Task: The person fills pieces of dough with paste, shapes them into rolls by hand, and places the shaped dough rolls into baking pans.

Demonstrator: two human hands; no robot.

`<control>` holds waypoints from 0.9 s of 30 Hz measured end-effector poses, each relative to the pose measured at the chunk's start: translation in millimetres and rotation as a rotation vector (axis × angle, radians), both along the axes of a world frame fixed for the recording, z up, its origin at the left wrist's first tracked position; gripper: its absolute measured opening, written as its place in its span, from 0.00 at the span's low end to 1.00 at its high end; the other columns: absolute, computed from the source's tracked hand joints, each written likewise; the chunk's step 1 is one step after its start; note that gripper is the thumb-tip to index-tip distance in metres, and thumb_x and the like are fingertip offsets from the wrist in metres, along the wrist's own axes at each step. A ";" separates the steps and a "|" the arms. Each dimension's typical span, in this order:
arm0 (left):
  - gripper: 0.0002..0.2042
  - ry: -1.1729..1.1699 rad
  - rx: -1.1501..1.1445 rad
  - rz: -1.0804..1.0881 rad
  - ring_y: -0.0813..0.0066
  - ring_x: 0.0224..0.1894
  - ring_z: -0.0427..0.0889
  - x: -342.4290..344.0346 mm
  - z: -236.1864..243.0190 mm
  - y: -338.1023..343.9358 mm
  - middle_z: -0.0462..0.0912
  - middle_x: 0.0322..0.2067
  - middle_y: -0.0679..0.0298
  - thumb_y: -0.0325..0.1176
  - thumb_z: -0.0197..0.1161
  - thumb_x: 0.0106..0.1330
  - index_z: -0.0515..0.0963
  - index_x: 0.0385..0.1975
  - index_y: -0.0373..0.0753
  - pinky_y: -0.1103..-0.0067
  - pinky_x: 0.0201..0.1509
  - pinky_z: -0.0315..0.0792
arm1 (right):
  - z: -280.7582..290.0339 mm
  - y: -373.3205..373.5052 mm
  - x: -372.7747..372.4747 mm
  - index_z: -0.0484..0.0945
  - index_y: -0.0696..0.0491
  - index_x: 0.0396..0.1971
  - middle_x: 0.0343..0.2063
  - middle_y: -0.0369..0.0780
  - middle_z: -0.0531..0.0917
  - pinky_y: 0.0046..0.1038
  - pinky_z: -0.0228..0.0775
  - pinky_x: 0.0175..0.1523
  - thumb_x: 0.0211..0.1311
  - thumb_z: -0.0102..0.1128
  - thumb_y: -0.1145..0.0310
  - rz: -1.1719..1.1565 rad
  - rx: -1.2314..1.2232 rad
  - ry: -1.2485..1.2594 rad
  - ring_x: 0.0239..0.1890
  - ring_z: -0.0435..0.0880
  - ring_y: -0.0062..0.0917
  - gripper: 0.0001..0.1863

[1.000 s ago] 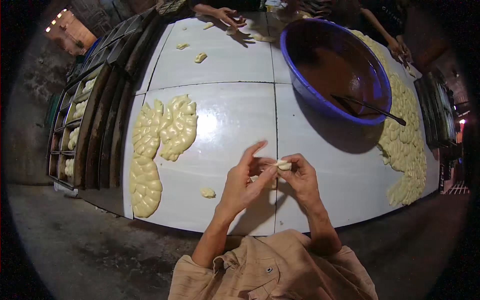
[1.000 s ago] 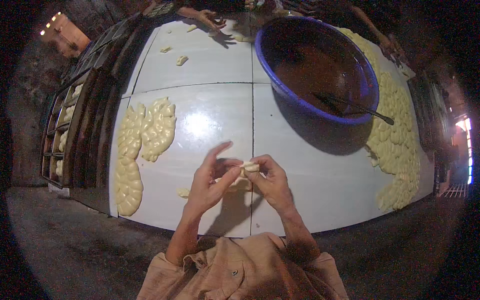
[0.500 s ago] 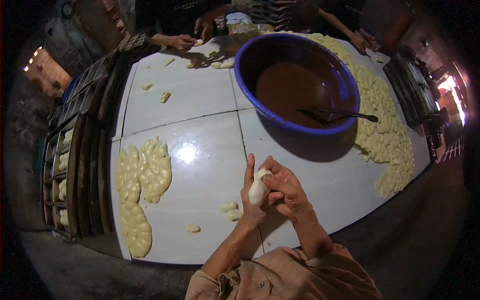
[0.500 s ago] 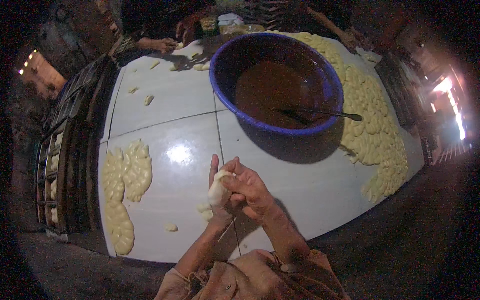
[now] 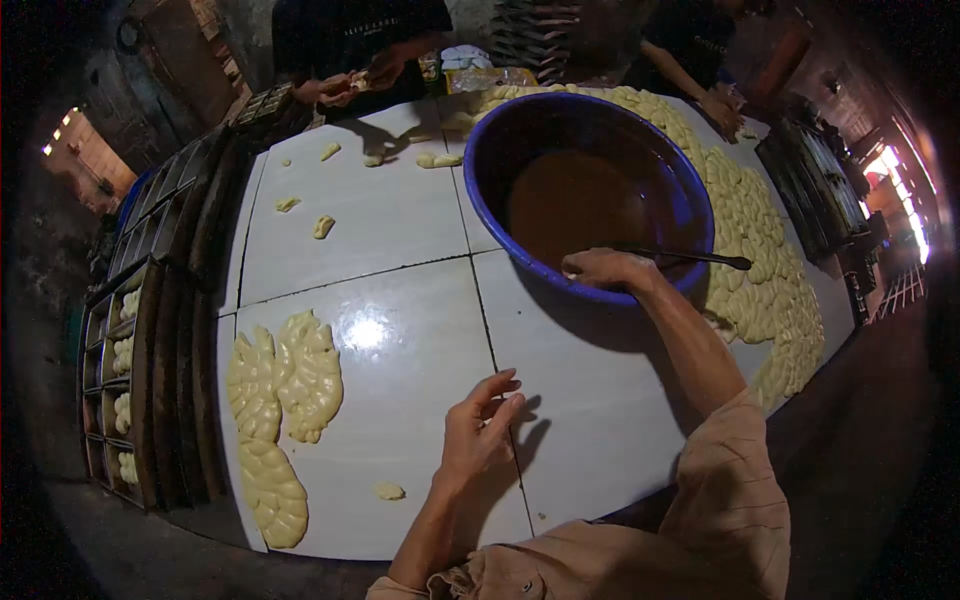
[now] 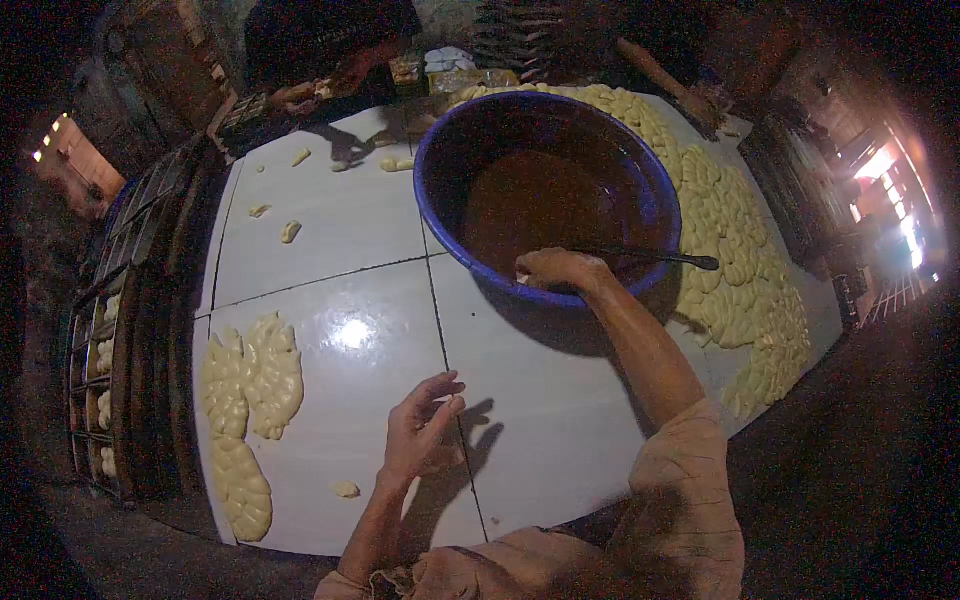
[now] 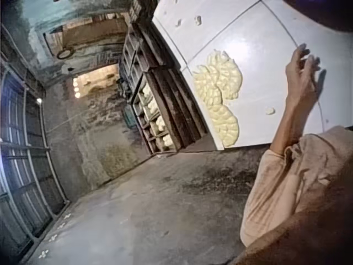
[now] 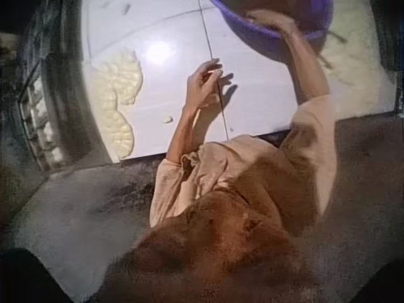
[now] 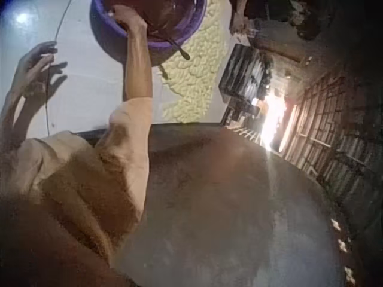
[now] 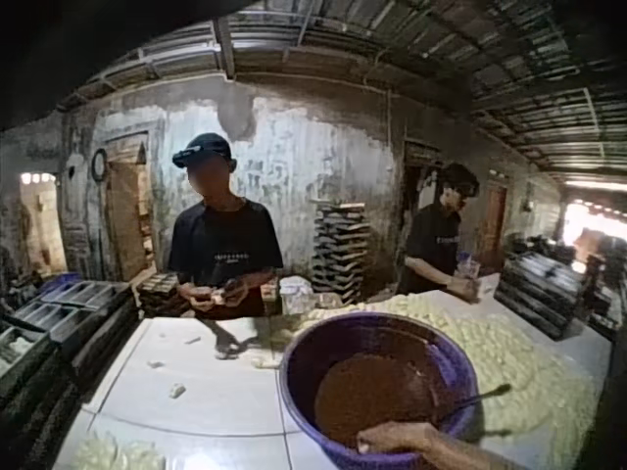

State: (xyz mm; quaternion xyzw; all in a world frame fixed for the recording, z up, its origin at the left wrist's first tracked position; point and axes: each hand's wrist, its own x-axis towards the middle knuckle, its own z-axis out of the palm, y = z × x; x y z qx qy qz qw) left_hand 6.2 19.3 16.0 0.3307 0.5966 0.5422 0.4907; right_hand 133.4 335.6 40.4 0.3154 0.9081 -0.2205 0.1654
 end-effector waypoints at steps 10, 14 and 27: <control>0.22 -0.101 0.089 -0.060 0.66 0.56 0.79 5.7 6.0 22.2 0.79 0.54 0.56 0.42 0.56 0.74 0.72 0.60 0.33 0.70 0.58 0.75 | 63.7 -65.3 -1.8 0.73 0.52 0.40 0.28 0.34 0.80 0.16 0.73 0.28 0.69 0.59 0.61 -0.525 -0.987 0.937 0.27 0.81 0.15 0.11; 0.22 -0.365 0.158 0.042 0.68 0.57 0.78 21.5 24.6 47.5 0.79 0.54 0.58 0.44 0.55 0.75 0.72 0.60 0.34 0.70 0.60 0.74 | 46.0 -114.8 -11.9 0.70 0.52 0.45 0.31 0.36 0.82 0.19 0.79 0.31 0.71 0.57 0.63 -0.579 -1.155 1.175 0.29 0.84 0.17 0.11; 0.14 -0.491 0.170 0.446 0.77 0.39 0.84 -3.5 -3.4 5.9 0.85 0.37 0.60 0.30 0.65 0.68 0.80 0.48 0.29 0.82 0.45 0.78 | 2.4 -222.0 -13.2 0.72 0.52 0.56 0.55 0.42 0.73 0.30 0.77 0.53 0.53 0.72 0.72 -0.286 -0.259 1.041 0.56 0.77 0.31 0.29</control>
